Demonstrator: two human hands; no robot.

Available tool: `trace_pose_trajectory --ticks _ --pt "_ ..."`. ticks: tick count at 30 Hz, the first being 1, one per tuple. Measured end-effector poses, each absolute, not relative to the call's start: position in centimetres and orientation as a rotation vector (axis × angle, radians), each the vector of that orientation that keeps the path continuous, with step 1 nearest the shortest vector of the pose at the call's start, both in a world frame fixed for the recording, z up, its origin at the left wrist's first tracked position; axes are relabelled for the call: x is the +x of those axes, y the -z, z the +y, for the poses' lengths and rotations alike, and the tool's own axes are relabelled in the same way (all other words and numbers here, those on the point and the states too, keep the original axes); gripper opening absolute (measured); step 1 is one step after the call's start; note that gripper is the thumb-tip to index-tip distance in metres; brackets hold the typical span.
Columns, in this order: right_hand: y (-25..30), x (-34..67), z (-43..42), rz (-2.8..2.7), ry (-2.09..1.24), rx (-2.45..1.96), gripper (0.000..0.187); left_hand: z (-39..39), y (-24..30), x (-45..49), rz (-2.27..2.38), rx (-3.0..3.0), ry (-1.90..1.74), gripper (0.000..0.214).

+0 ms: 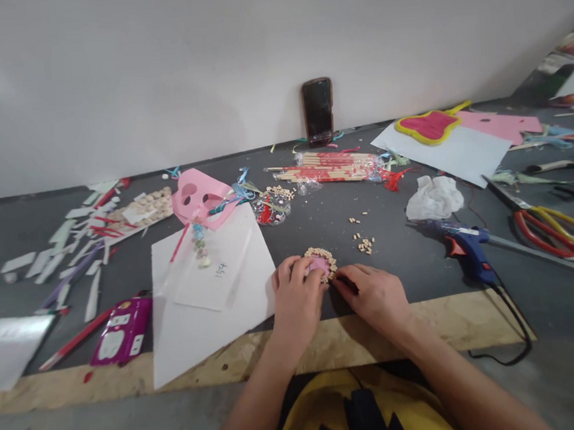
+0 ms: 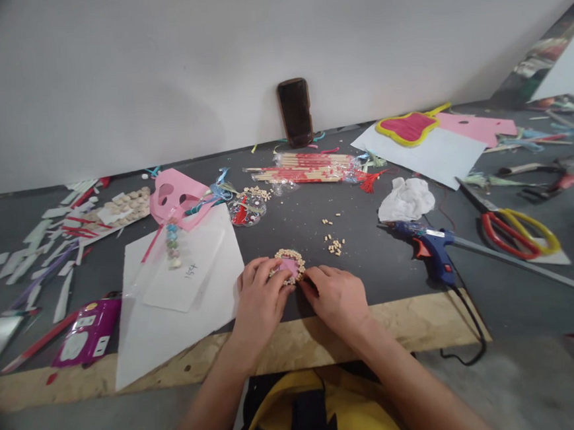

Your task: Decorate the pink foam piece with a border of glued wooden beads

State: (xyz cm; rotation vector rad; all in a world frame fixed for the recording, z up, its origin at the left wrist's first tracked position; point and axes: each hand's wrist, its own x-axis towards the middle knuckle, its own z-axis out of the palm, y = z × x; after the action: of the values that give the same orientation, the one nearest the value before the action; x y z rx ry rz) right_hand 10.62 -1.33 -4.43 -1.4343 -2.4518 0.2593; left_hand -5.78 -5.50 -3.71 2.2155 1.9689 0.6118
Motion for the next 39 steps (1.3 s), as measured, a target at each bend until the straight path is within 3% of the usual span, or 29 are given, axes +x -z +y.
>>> trace_pose_trajectory --ticks 7,13,22,39 --pt "4.2 10.9 -1.3 -2.450 -0.356 -1.406 0.016 -6.3 2.8 -6.4 2.010 2.131 -0.667 0.016" --pt "2.7 12.1 -1.2 -2.335 -0.519 -1.369 0.018 -7.2 2.6 -8.0 2.125 2.052 -0.637 0.029" --pt "0.8 13.2 0.7 -2.307 -0.341 -1.348 0.025 -7.4 2.2 -8.9 2.135 2.004 -0.641 0.024" --pt "3.0 9.0 -1.2 -2.495 -0.235 -1.195 0.023 -7.3 3.0 -6.9 2.040 2.098 -0.709 0.018"
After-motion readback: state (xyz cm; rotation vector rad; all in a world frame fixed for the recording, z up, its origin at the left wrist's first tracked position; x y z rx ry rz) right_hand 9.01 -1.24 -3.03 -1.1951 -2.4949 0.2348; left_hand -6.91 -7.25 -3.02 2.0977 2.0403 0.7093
